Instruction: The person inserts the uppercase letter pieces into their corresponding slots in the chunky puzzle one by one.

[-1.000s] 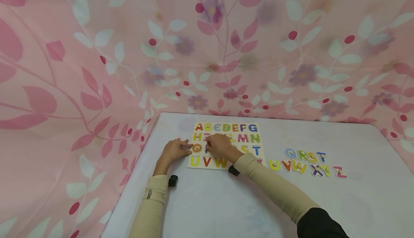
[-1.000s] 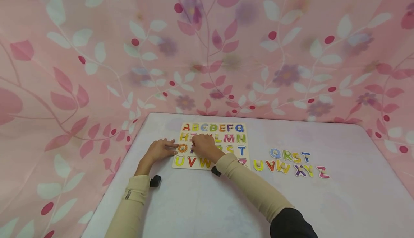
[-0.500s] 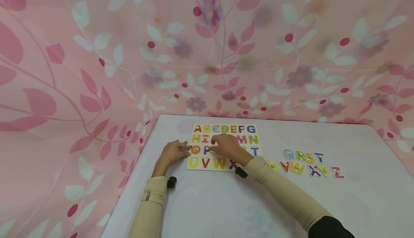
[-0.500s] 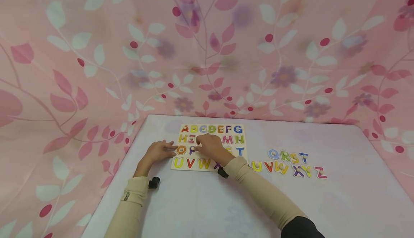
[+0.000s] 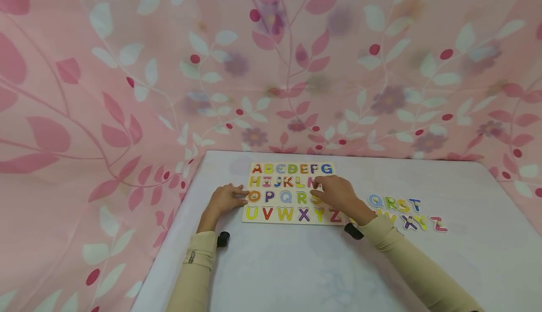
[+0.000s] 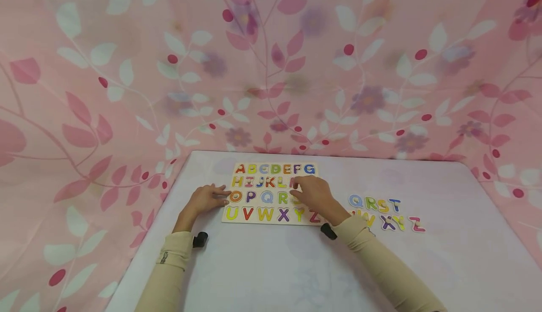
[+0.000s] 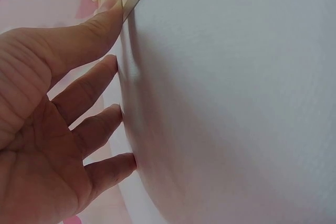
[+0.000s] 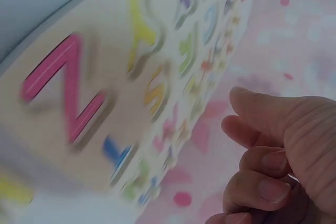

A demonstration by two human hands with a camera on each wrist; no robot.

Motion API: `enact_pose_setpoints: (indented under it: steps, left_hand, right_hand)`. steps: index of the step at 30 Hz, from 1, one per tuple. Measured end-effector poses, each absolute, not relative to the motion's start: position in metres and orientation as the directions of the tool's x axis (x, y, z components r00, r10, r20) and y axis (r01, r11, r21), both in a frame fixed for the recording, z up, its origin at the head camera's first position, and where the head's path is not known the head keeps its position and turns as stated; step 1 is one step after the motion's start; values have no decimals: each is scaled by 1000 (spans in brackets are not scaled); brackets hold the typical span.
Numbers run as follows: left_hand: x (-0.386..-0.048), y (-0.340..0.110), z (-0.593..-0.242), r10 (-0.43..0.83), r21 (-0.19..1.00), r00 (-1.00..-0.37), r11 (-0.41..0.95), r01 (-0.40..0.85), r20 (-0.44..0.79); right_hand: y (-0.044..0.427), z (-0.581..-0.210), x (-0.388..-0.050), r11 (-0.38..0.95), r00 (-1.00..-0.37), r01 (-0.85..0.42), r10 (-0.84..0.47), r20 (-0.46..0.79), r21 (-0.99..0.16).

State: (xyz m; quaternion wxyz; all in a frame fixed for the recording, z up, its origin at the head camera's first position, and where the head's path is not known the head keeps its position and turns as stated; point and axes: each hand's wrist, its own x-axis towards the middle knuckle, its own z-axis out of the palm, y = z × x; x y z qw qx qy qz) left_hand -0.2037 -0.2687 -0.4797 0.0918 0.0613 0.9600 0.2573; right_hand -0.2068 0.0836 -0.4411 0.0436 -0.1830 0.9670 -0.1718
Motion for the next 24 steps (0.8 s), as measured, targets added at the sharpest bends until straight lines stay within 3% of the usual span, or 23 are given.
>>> enact_pose_setpoints:
  steps: [24]
  left_hand:
    - [-205, -269, -480, 155, 520, -975, 853, 50, -160]
  right_hand:
    - [198, -457, -201, 930, -972, -115, -178, -154, -350]
